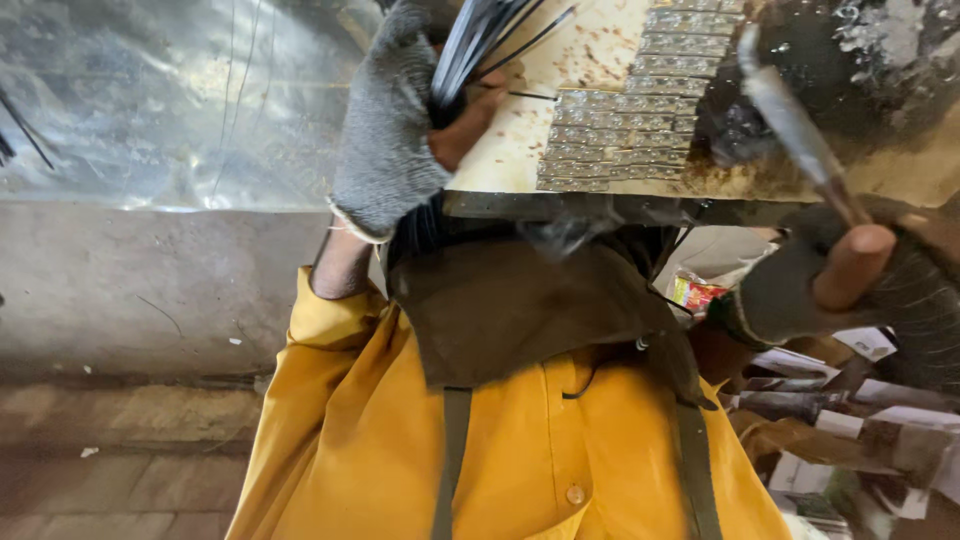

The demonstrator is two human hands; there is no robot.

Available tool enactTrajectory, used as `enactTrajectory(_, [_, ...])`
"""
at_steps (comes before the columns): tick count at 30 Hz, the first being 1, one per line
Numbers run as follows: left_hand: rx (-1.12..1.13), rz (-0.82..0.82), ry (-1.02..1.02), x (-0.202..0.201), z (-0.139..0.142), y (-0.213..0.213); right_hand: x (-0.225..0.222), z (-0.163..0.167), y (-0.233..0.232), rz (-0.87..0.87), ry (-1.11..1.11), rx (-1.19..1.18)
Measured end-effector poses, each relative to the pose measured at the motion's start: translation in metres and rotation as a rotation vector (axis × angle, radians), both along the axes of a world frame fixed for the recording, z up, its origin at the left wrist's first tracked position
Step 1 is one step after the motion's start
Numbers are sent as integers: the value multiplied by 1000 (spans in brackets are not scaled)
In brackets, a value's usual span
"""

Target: The person holds a bundle of black wires in one hand and uses a heated soldering-iron-like tool in the other hand to burn and strip insulation from the wire ends over a worn wooden board, working through the wires one at a time and letting melted residue collect on the board.

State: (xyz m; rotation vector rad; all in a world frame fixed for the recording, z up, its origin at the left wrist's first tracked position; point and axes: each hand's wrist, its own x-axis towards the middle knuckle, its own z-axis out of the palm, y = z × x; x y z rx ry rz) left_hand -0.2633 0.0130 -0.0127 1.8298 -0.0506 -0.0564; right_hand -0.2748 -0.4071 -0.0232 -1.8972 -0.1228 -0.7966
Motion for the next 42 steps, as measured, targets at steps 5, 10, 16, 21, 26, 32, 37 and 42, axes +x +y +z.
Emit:
enactTrajectory(5, [-689,226,281,-6,-16,12,13,9,-37,-127,-38,14])
enactTrajectory(10, [-20,339,-153,-2,-9,14,-1,0,-34,-175,23,-9])
enactTrajectory(16, [-95,307,68,-5,9,-9,-8,-6,-25,-162,52,-2])
enactTrajectory(21, [54,67,10,9,19,-22,-5,-2,-26,-138,57,-3])
enactTrajectory(26, [-17,-10,71,16,25,-25,0,-1,-31,-68,46,1])
enactTrajectory(32, [250,-66,-175,14,27,-16,-14,8,-11,188,113,-25])
enactTrajectory(37, [270,-48,-168,9,23,-21,-25,26,24,390,418,-23])
enactTrajectory(42, [271,-31,-171,9,13,-24,-47,10,56,148,323,-46])
